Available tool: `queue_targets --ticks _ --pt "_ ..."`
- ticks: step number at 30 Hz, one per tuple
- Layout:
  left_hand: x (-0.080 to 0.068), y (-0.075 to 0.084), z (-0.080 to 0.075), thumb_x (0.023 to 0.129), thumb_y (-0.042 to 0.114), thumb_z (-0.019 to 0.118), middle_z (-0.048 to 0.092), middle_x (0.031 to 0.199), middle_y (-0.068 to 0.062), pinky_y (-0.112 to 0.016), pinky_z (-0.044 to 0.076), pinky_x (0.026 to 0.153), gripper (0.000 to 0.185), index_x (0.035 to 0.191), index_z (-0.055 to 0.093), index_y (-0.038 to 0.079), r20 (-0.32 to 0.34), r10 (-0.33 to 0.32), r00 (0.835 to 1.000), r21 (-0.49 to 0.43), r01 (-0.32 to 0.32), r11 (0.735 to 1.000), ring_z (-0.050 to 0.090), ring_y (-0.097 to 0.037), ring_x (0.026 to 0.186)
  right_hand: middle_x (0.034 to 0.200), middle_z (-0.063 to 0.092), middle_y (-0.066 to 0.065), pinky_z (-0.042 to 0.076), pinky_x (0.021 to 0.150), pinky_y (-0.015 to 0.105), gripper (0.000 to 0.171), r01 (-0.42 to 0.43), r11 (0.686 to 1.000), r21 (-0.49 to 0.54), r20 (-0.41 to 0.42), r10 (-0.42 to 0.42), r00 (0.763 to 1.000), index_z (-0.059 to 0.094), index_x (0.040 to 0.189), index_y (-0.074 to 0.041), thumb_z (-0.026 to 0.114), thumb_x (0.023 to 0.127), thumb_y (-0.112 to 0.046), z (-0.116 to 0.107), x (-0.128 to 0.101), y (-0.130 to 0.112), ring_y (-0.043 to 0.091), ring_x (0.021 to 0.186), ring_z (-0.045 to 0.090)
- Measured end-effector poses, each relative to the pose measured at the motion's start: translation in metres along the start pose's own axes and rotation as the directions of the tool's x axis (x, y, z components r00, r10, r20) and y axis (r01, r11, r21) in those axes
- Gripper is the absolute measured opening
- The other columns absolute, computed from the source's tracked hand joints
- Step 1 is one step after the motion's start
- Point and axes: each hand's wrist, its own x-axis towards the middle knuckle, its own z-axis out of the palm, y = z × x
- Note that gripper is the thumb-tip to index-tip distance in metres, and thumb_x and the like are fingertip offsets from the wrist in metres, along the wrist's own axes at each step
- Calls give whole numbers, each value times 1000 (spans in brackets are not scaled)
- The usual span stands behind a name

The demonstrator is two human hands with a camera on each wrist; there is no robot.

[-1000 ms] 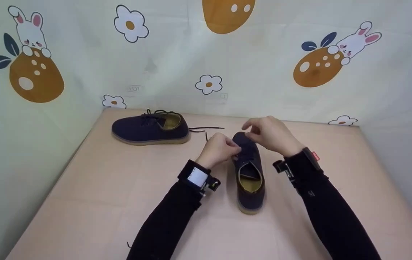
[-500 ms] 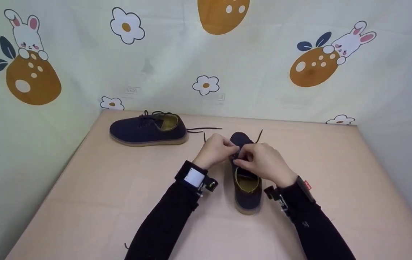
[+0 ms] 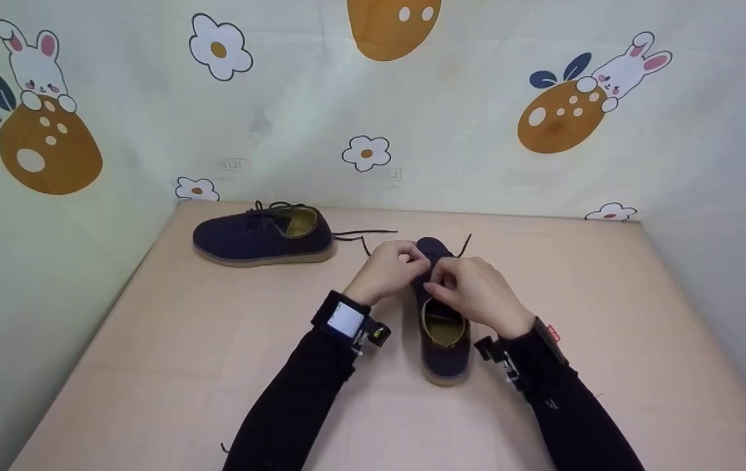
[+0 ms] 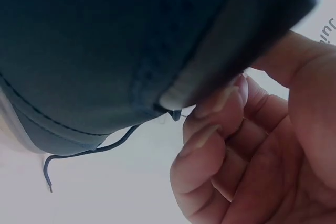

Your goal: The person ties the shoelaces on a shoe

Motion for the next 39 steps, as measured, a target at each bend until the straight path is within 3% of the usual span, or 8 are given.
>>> queue_targets --ticks 3,5,10,13,18,22,29,39 --pt "1 -2 1 94 21 65 54 142 -12 -38 40 102 11 89 69 12 17 11 1000 -20 -10 1000 48 -29 131 60 52 -10 39 50 29 12 -1 1000 4 1 1 1000 67 81 -17 76 87 -21 0 0 1 7 51 46" --pt "2 -4 3 95 21 63 47 148 -14 -40 34 109 13 89 68 10 30 24 999 -36 -23 999 41 -31 137 60 52 -10 39 50 29 12 3 1000 3 1 -3 1000 67 81 -17 76 87 -20 0 0 1 7 51 47" --pt "3 -5 4 98 20 60 66 114 -6 -34 44 89 15 91 65 8 37 50 998 -76 -47 996 58 -22 108 61 53 -10 40 52 29 11 10 1000 5 -2 -10 1000 67 81 -16 76 87 -20 -2 -1 0 7 52 47" --pt "3 -6 3 99 24 61 62 93 -1 -29 43 74 19 90 65 8 15 52 999 -90 -50 995 55 -17 87 60 53 -9 40 51 29 11 7 1000 6 -3 -7 1000 67 81 -15 75 88 -19 -1 0 1 7 52 47" --pt "2 -3 -2 97 19 65 63 84 0 -24 42 63 13 98 64 5 36 48 998 -148 -43 988 59 -18 79 60 53 -8 40 50 29 11 -28 999 29 -16 29 999 67 80 -13 72 88 -17 -2 1 3 9 51 47" --pt "0 3 -9 95 8 65 70 83 -2 -23 45 63 14 109 66 3 77 46 996 -171 -32 985 68 -23 83 63 55 -6 40 53 30 9 -80 994 71 -40 82 996 66 81 -12 70 89 -15 -4 2 6 11 54 49" --pt "-9 14 -24 93 12 69 74 79 -6 -27 51 60 11 97 76 4 164 39 986 9 -41 999 70 -28 75 66 55 -3 39 55 28 7 -146 974 175 -74 161 984 67 83 -10 69 88 -14 -7 2 11 13 56 49" --pt "-19 22 -45 89 13 72 71 71 0 -22 44 57 11 89 78 5 317 64 946 206 -135 969 64 -15 64 64 58 -1 42 48 25 9 -208 931 300 -48 232 971 67 87 -8 68 92 -16 -8 4 14 14 51 54"
